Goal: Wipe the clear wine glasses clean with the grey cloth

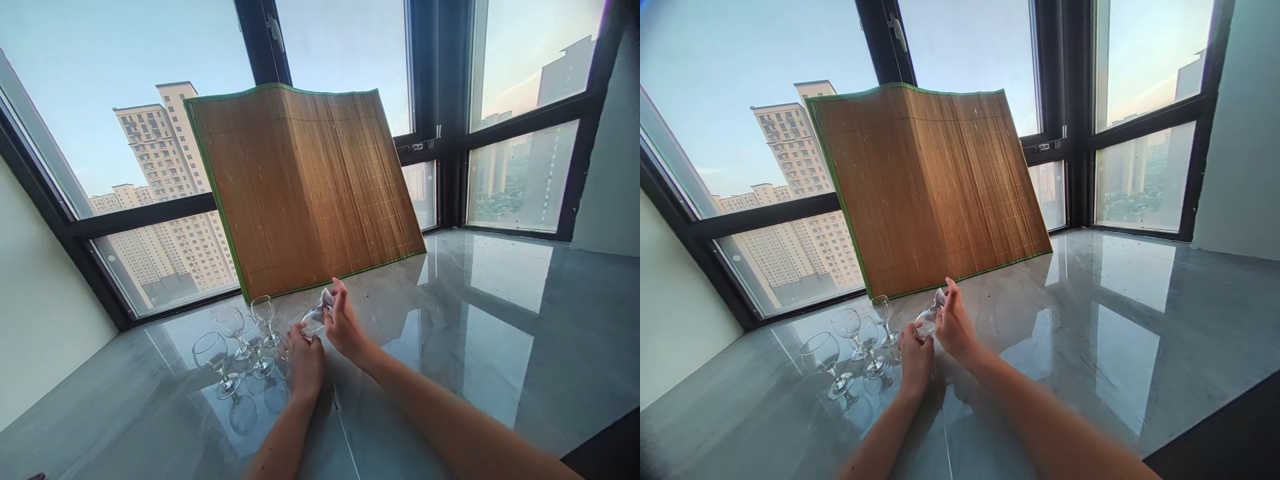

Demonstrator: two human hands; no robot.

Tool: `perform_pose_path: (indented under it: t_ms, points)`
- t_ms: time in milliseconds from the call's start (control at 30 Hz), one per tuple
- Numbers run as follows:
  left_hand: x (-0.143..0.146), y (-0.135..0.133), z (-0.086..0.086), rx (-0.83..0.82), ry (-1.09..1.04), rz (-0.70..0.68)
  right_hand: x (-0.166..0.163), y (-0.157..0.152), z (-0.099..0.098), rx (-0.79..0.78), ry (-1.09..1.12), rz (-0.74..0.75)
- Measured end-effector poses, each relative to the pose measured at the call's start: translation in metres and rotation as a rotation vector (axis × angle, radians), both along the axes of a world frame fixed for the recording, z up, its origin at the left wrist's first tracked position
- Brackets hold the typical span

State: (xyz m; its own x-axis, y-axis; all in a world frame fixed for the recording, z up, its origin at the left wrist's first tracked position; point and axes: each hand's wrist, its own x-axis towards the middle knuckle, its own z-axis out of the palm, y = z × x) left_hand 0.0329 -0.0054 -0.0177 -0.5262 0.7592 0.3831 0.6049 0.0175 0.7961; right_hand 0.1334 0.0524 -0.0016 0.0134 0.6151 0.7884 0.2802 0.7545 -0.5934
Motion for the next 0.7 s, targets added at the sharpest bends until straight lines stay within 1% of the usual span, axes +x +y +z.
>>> perform_pose_path:
  t_ms: [67,133,267,400,500,600,700]
  points:
    - [0.0,0.0,-0.001,0.006,0.004,-0.003,0.002,-0.003,0.004,0.047,-0.012,-0.043]
    - [-0.001,0.001,-0.002,0.005,0.008,-0.009,0.006,-0.005,0.008,0.045,-0.062,-0.042]
    - [-0.001,0.001,0.0,0.008,-0.027,-0.013,0.011,-0.011,0.016,-0.038,-0.181,0.028]
    - [0.0,0.0,0.002,0.005,-0.019,0.009,0.014,-0.02,0.026,-0.12,-0.249,0.117]
    - [0.0,-0.001,0.002,-0.016,-0.013,0.022,0.013,-0.021,0.027,-0.139,-0.265,0.158]
    - [0.0,-0.001,0.001,-0.002,-0.017,0.021,0.01,-0.016,0.022,-0.126,-0.233,0.084]
    - [0.0,0.001,0.0,0.018,-0.03,0.002,0.009,-0.012,0.018,-0.021,-0.172,-0.011]
